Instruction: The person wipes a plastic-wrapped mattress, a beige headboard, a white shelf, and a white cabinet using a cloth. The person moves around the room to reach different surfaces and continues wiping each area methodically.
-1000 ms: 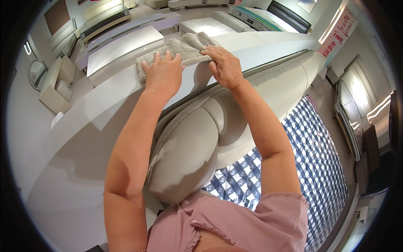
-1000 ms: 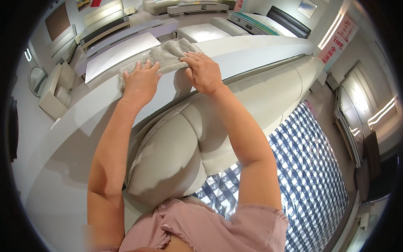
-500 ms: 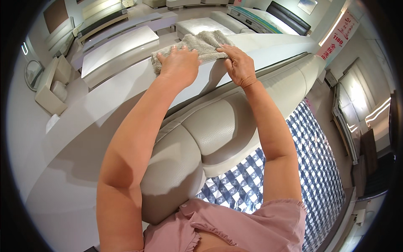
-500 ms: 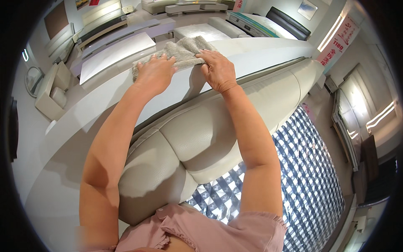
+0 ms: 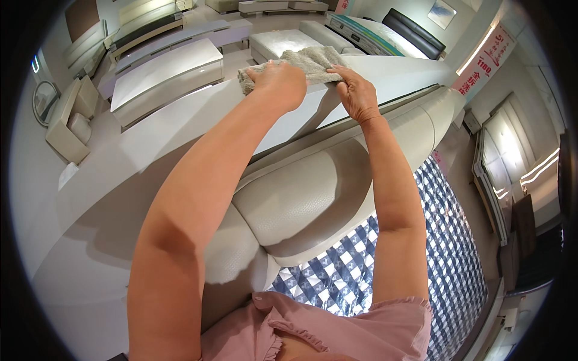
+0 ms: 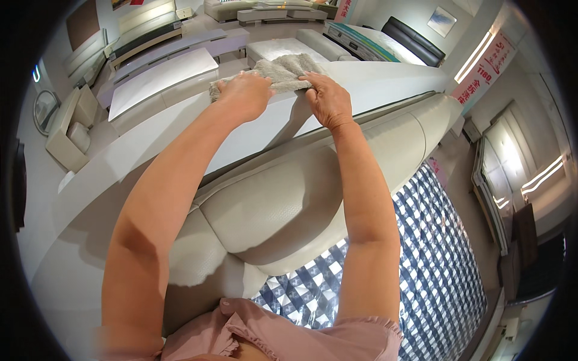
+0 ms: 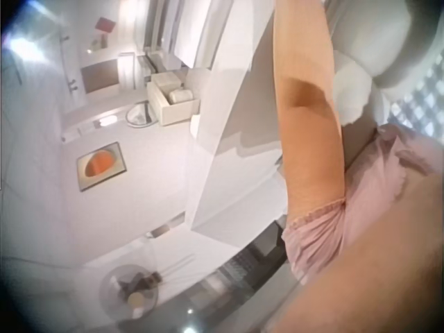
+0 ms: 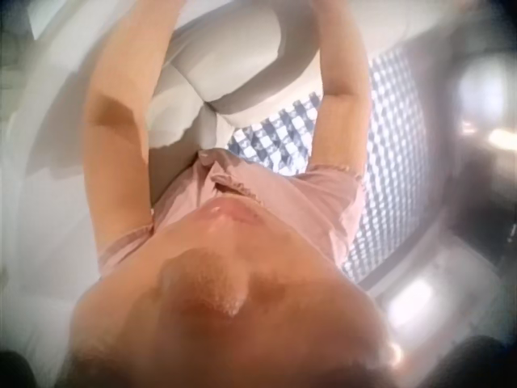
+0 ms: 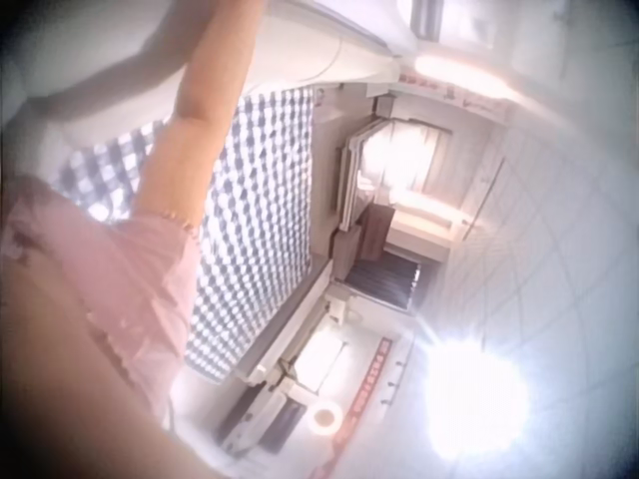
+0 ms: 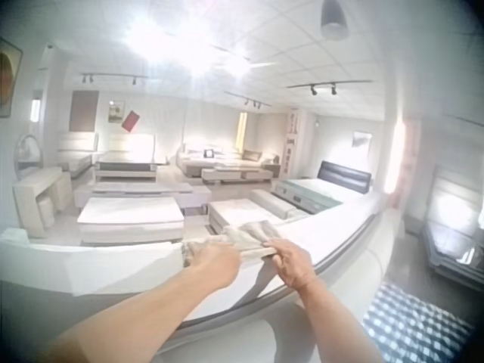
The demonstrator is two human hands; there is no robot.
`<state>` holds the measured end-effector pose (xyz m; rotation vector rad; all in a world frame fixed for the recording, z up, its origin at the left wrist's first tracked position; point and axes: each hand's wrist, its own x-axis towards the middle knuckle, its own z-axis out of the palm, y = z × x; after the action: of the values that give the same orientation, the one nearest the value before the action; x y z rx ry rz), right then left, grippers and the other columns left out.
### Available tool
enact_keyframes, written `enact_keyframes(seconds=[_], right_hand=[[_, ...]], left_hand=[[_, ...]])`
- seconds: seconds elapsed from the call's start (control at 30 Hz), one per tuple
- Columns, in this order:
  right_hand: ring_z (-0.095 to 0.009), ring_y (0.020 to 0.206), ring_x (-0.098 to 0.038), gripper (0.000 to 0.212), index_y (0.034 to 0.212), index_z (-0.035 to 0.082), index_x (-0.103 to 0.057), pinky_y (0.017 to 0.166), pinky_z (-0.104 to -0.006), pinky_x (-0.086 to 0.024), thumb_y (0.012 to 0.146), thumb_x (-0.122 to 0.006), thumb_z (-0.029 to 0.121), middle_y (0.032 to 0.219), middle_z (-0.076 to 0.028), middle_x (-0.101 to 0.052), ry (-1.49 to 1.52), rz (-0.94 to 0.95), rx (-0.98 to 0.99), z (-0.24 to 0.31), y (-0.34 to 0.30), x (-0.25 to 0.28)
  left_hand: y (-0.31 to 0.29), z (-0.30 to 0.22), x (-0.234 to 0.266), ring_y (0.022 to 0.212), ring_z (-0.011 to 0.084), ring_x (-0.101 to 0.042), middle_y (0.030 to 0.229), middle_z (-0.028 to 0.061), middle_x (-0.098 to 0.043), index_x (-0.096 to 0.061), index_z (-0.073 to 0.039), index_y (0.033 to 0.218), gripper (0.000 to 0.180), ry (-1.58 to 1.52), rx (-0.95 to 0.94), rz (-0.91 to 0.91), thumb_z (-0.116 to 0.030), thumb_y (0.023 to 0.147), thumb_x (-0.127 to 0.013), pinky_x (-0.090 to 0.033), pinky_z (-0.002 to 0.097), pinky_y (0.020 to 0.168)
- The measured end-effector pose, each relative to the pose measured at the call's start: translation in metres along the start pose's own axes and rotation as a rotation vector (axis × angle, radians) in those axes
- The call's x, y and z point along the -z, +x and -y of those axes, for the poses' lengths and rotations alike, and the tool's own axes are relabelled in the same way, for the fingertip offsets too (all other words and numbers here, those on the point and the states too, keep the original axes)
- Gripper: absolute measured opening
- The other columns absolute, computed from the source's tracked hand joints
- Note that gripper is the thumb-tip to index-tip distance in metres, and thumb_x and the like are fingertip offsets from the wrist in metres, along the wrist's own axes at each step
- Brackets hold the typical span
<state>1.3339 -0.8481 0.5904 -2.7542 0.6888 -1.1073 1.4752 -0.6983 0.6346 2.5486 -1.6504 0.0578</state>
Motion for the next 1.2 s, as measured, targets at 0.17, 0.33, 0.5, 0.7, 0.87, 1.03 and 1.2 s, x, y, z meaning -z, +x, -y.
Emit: enact_keyframes(seconds=[0.17,0.33,0.5,0.7,0.87,1.03,1.2], right_hand=[[-0.023,0.118,-0.059,0.037,0.115,0.022,-0.069,0.099,-0.0344,-0.048,0.086,-0.047,0.017,0.128,-0.002,-0.064,-0.008,0.046,-0.063,-0.022,0.010,0.007],[-0.025,0.116,-0.060,0.039,0.117,0.022,-0.069,0.099,-0.0355,-0.047,0.086,-0.046,0.018,0.129,-0.002,-0.063,-0.026,0.084,-0.127,-0.044,0.019,0.013],[-0.028,0.116,-0.059,0.039,0.116,0.023,-0.069,0.100,-0.0361,-0.046,0.087,-0.044,0.020,0.130,-0.002,-0.062,-0.020,0.060,-0.191,-0.070,0.021,0.016],[-0.030,0.114,-0.060,0.038,0.115,0.021,-0.070,0.099,-0.0359,-0.045,0.086,-0.044,0.022,0.126,-0.005,-0.065,0.054,0.024,-0.285,-0.086,0.029,0.011],[-0.033,0.109,-0.062,0.037,0.114,0.019,-0.070,0.097,-0.0374,-0.046,0.088,-0.044,0.024,0.118,-0.010,-0.068,0.060,-0.103,-0.225,-0.096,0.026,0.003],[-0.039,0.107,-0.061,0.045,0.116,0.016,-0.068,0.095,-0.0427,-0.046,0.090,-0.038,0.036,0.110,-0.021,-0.067,-0.058,-0.076,-0.332,-0.088,0.034,0.003],[-0.031,0.092,-0.063,0.044,0.114,0.007,-0.068,0.086,-0.0383,-0.047,0.090,-0.040,0.033,0.099,-0.015,-0.070,0.252,-0.078,-0.354,-0.086,0.023,0.010]], left_hand=[[0.023,-0.017,0.001,0.132,0.0309,-0.045,0.136,0.0093,-0.052,-0.061,-0.012,0.123,0.036,-0.035,-0.017,0.037,-0.035,0.103,-0.042,-0.032,0.0699,0.104],[0.049,-0.033,-0.009,0.133,0.0328,-0.045,0.138,0.0112,-0.052,-0.065,-0.010,0.119,0.036,-0.035,-0.024,-0.007,-0.034,0.102,-0.044,-0.028,0.0729,0.105],[0.070,-0.054,-0.008,0.143,0.0402,-0.030,0.145,0.0185,-0.047,-0.067,-0.010,0.120,0.035,-0.164,-0.048,0.037,-0.008,0.086,-0.060,-0.016,0.0764,0.107],[0.085,-0.066,-0.007,0.143,0.0400,-0.029,0.149,0.0172,-0.042,-0.065,-0.013,0.125,0.040,-0.166,-0.037,0.066,-0.008,0.085,-0.059,-0.013,0.0771,0.107],[0.078,-0.073,-0.012,0.140,0.0356,-0.036,0.136,0.0136,-0.055,-0.066,-0.010,0.118,0.029,-0.158,-0.049,-0.029,-0.023,0.100,-0.047,-0.020,0.0760,0.106],[0.072,-0.067,-0.002,0.144,0.0372,-0.029,0.144,0.0137,-0.049,-0.064,-0.011,0.126,0.038,-0.213,-0.093,0.056,-0.010,0.089,-0.053,-0.013,0.0777,0.106],[0.062,-0.066,-0.011,0.142,0.0347,-0.034,0.140,0.0146,-0.053,-0.067,-0.008,0.120,0.034,-0.210,-0.172,-0.020,-0.012,0.089,-0.052,-0.015,0.0760,0.107]])
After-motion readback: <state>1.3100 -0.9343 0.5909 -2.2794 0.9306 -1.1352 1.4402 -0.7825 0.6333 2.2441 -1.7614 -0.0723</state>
